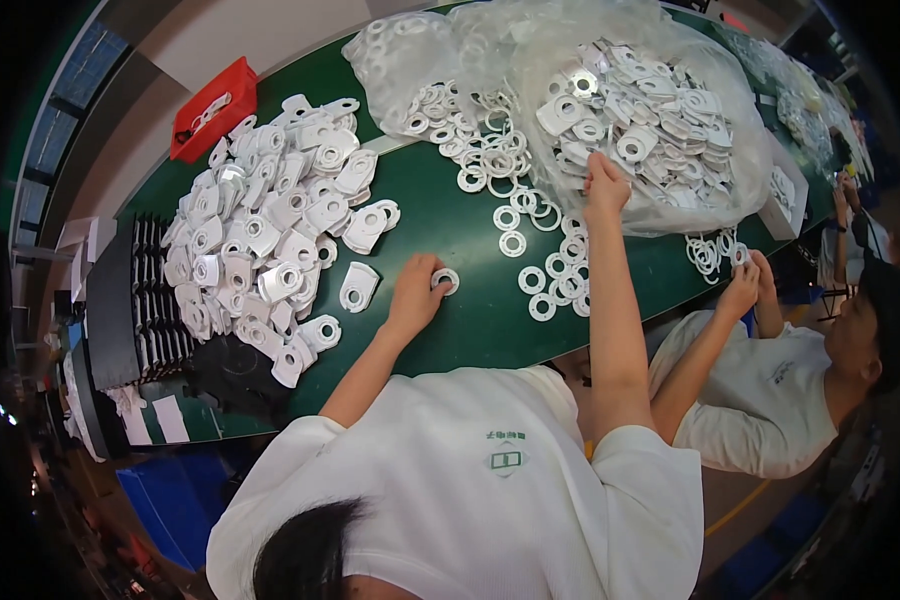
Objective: Assembling small white plastic components by snapping rings onto a base piece at a workbench.
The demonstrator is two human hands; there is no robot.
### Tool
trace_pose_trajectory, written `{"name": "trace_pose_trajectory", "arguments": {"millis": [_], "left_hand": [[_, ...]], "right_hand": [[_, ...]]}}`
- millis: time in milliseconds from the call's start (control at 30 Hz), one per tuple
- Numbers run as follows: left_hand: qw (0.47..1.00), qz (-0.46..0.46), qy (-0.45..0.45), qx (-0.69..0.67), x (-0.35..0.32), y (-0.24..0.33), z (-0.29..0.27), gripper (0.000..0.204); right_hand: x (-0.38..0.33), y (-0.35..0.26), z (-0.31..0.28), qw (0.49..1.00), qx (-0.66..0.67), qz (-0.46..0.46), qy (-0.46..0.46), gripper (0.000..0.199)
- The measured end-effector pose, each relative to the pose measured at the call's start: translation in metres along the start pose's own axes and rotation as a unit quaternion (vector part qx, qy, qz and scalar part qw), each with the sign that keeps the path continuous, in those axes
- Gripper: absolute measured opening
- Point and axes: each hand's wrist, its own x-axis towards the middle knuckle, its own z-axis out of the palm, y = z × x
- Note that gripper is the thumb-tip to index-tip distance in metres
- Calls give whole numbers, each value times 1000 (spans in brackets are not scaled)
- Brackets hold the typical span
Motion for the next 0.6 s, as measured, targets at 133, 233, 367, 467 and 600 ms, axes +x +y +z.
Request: {"name": "trace_pose_trajectory", "arguments": {"millis": [133, 233, 367, 467, 600], "left_hand": [[997, -4, 55, -46, -1, 3, -11, 29], [970, 73, 177, -150, 4, 26, -28, 23], [855, -123, 134, -486, 11, 58, -56, 21], [787, -153, 118, -585, 10, 79, -71, 23], [786, -166, 100, -587, 7, 83, -76, 23]], "right_hand": [[-22, -9, -1, 957, -166, -214, 107, 20], [-21, -3, -14, 901, -274, -315, 118, 21], [-34, 1, -4, 812, -454, -343, 125, 34], [-16, 17, -18, 859, -417, -285, 86, 45], [-17, 19, -19, 856, -418, -282, 110, 53]]}}
